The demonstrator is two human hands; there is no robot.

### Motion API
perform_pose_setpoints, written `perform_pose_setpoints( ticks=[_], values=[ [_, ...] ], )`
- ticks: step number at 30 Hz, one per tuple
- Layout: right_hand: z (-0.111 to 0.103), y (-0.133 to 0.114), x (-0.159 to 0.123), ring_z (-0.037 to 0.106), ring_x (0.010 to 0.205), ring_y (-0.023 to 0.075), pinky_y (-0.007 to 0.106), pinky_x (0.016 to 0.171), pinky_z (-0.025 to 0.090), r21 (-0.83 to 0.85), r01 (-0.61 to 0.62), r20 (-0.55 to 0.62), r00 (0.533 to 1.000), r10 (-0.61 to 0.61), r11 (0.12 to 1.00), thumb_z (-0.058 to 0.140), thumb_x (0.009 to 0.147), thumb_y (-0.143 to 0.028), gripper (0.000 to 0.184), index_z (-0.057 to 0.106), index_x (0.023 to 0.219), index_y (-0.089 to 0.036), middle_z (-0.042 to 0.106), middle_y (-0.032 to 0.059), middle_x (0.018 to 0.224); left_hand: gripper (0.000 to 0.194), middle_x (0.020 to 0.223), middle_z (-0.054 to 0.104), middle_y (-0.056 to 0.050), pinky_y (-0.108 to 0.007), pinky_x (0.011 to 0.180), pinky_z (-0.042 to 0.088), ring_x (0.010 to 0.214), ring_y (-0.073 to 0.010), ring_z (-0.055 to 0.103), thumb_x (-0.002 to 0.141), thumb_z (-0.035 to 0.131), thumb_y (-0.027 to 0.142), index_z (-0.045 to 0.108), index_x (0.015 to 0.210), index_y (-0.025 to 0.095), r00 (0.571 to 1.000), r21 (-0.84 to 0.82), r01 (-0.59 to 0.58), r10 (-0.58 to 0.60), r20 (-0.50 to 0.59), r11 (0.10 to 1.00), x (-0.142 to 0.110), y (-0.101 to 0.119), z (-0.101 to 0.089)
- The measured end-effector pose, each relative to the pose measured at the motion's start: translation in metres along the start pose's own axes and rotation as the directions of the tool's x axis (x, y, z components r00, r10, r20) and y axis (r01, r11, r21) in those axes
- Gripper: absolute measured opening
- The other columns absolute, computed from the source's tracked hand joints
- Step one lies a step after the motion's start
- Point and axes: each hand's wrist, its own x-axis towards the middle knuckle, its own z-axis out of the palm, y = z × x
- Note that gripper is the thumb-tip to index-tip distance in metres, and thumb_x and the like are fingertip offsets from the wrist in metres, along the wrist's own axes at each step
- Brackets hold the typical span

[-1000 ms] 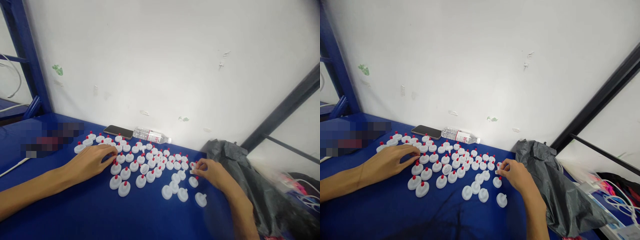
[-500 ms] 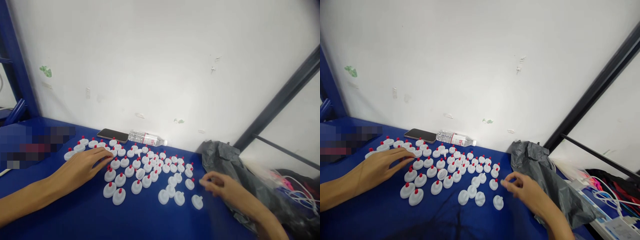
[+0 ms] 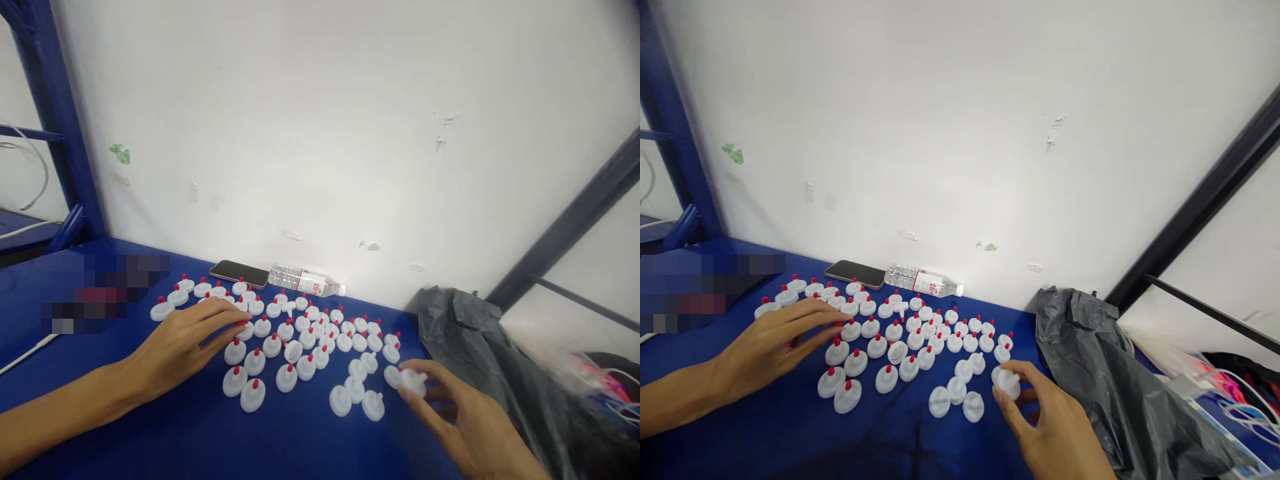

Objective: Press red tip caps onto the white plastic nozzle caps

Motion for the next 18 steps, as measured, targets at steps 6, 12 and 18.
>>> perform_pose_setpoints(
  ticks=[6,12,18],
  values=[
    [0.048,-0.073,-0.004,0.072,0.062,0.0173,0.025,0.059,0.061,-0.054,0.445,-0.1,0.888,-0.449,0.894,0.066,0.085,-0.043,0.037,0.065,0.12,-0.032,0.076,-0.0035,0.081,0.027,0.096,0.073,-0.004,-0.022,0.067,0.058,0.083,-0.0143,0.069,0.096,0.058,0.015,0.065,0.121,0.025,0.992,-0.148,-0.124,0.124,-0.003,0.981,-0.009,0.02,-0.002],
    [0.095,-0.107,-0.014,0.077,0.083,0.0218,0.03,0.072,0.064,-0.133,0.64,-0.146,0.743,-0.654,0.757,0.076,0.076,-0.031,0.036,0.067,0.111,-0.029,0.079,-0.0042,0.098,0.035,0.095,0.072,-0.005,-0.023,0.065,0.057,0.079,-0.0139,0.068,0.094,0.059,0.011,0.063,0.125,0.026,0.977,-0.223,-0.178,0.199,0.078,0.958,-0.019,0.036,-0.001],
    [0.098,-0.105,-0.016,0.076,0.092,0.0225,0.035,0.08,0.065,-0.053,0.673,-0.075,0.734,-0.675,0.738,0.065,0.088,-0.045,0.036,0.063,0.122,-0.034,0.078,-0.0043,0.109,0.034,0.09,0.072,-0.005,-0.024,0.06,0.054,0.074,-0.0146,0.067,0.093,0.058,0.011,0.064,0.123,0.025,0.977,-0.186,-0.189,0.205,0.065,0.964,-0.018,0.045,-0.005]
  ],
)
